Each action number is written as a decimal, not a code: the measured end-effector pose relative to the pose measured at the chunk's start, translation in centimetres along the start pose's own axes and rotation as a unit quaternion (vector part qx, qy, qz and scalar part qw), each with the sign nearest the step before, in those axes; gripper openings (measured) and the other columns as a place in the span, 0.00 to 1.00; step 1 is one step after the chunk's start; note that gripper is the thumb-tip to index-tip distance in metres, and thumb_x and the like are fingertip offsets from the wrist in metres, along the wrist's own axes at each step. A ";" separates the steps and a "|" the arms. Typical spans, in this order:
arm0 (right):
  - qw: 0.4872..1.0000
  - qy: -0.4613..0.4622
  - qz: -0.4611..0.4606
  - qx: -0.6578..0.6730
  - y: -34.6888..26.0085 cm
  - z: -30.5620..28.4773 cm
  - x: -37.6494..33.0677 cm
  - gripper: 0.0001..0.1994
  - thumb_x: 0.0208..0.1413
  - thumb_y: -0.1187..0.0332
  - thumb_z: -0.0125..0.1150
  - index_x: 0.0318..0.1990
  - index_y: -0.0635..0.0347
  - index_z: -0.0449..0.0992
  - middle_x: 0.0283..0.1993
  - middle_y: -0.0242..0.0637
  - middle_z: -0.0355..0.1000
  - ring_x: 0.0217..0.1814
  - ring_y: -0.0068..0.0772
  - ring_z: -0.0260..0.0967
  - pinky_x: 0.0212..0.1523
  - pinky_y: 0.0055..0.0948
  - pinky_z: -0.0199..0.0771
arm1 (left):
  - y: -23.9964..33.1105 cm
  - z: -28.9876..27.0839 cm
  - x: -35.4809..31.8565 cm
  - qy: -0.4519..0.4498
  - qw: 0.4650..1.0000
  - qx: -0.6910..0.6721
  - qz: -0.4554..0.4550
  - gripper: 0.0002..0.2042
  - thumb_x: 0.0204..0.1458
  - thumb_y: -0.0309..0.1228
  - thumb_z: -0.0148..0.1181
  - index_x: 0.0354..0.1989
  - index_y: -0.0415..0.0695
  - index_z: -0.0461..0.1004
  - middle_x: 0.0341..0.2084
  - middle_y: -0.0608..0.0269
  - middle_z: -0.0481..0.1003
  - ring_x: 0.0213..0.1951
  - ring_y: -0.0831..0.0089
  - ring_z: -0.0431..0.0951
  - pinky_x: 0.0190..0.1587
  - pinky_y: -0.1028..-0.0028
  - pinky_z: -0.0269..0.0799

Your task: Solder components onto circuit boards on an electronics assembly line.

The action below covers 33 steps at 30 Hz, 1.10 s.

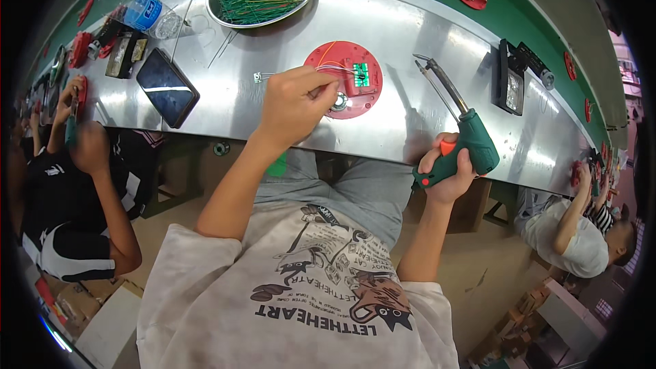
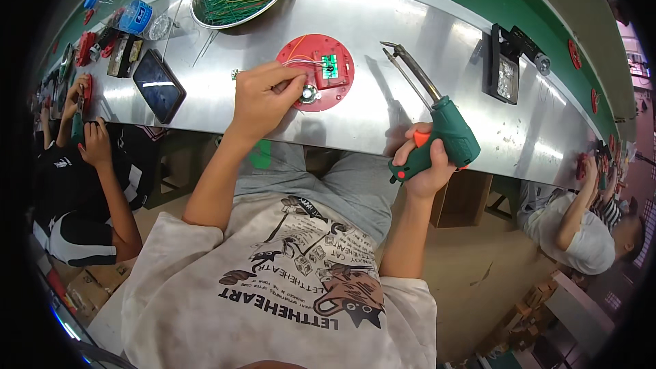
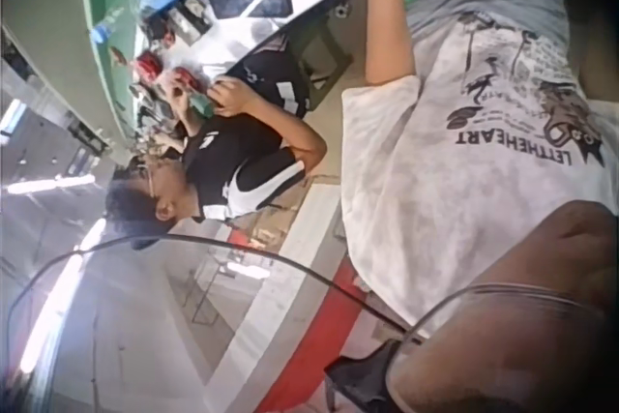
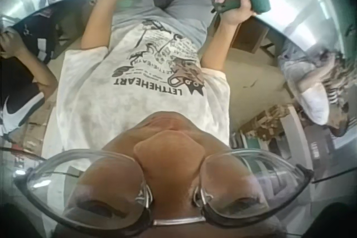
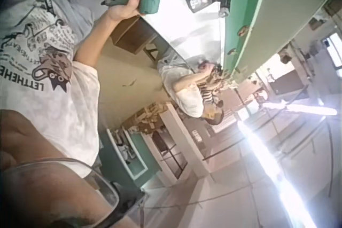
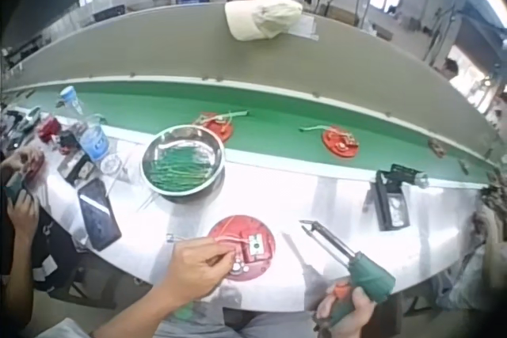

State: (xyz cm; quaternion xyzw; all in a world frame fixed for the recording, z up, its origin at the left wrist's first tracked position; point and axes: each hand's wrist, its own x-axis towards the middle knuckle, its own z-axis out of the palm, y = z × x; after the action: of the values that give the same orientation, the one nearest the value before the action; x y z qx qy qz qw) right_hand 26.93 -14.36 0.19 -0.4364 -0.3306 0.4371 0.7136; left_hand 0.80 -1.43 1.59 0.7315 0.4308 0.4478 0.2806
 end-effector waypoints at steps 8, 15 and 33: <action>1.000 -0.006 -0.006 -0.013 0.1 -0.2 0.1 0.21 0.67 0.56 0.48 0.46 0.74 0.69 0.38 0.50 0.71 0.15 0.30 0.68 0.15 0.30 0.71 | 0.7 -0.3 0.1 -0.008 1.000 0.004 -0.021 0.04 0.51 0.25 0.66 0.32 0.37 0.82 0.20 0.59 0.76 0.21 0.71 0.76 0.25 0.71 0.70; 0.999 -0.022 -0.015 -0.022 0.2 -0.1 -0.1 0.21 0.67 0.57 0.50 0.46 0.74 0.69 0.37 0.51 0.72 0.15 0.30 0.69 0.15 0.29 0.71 | 0.7 -0.8 -0.7 0.108 0.993 -0.049 -0.021 0.06 0.56 0.26 0.65 0.38 0.37 0.81 0.26 0.56 0.75 0.25 0.68 0.77 0.29 0.71 0.71; 0.993 -0.087 0.005 -0.081 -0.1 0.0 -0.6 0.24 0.64 0.61 0.55 0.61 0.73 0.67 0.42 0.55 0.73 0.18 0.34 0.70 0.19 0.27 0.73 | 0.7 -0.7 -0.7 -0.031 0.975 0.178 0.131 0.03 0.48 0.20 0.63 0.32 0.39 0.78 0.29 0.57 0.74 0.34 0.59 0.77 0.36 0.62 0.74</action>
State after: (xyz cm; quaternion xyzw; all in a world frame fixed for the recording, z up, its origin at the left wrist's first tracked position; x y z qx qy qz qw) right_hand 26.71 -14.93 0.21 -0.4543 -0.4236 0.4489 0.6423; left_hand 0.25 -2.40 2.17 0.8334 0.3950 0.3741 0.0974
